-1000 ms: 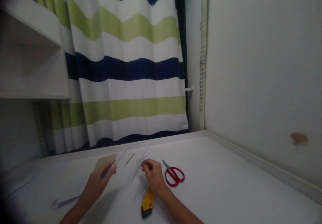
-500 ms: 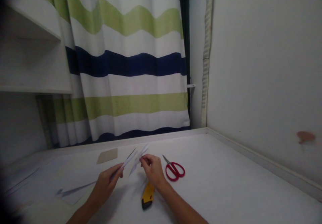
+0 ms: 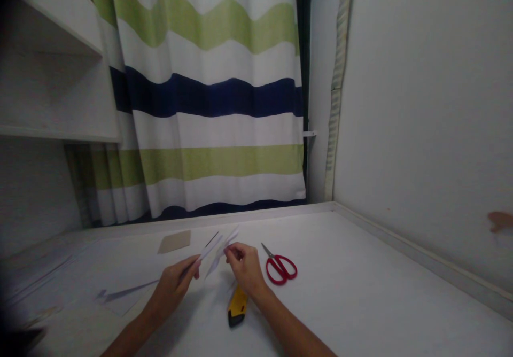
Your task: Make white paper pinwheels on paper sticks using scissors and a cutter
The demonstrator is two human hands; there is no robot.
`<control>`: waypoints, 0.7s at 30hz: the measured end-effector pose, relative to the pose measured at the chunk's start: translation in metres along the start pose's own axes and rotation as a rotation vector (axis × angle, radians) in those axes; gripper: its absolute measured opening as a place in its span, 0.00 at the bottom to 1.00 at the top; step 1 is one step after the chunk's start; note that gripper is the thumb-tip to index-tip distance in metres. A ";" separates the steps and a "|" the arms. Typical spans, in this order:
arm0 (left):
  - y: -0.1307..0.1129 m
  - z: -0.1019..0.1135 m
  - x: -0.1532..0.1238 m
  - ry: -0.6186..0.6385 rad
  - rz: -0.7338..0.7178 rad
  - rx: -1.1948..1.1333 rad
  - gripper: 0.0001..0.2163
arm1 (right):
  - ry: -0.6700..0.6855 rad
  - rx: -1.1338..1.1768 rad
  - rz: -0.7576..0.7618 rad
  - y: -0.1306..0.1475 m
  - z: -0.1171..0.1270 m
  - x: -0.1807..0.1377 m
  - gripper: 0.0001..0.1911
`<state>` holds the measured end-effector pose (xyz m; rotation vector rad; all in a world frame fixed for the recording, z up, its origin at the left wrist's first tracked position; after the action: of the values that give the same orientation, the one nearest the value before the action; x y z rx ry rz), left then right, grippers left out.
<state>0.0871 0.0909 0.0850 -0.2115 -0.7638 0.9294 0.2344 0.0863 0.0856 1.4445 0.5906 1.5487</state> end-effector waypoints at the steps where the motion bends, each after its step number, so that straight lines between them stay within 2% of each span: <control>1: 0.000 0.000 0.000 -0.002 0.004 0.003 0.14 | 0.000 -0.004 0.003 0.000 0.000 0.000 0.10; 11: -0.002 -0.001 -0.002 -0.034 -0.046 0.025 0.13 | 0.002 0.002 0.012 -0.002 -0.001 0.001 0.12; 21: -0.009 -0.008 -0.007 -0.049 -0.165 0.119 0.12 | 0.008 0.039 -0.021 -0.008 -0.005 0.001 0.13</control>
<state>0.0953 0.0811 0.0798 -0.0208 -0.7567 0.8222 0.2322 0.0924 0.0782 1.4575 0.6421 1.5352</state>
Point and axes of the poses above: each hand's wrist, its own x-axis towards the middle knuckle, its own z-axis out of the back of the hand, y = z × x, the point moved 9 cm from there along x, towards the middle knuckle, and after that the axes turned 4 degrees about x, right-handed, at the moved point
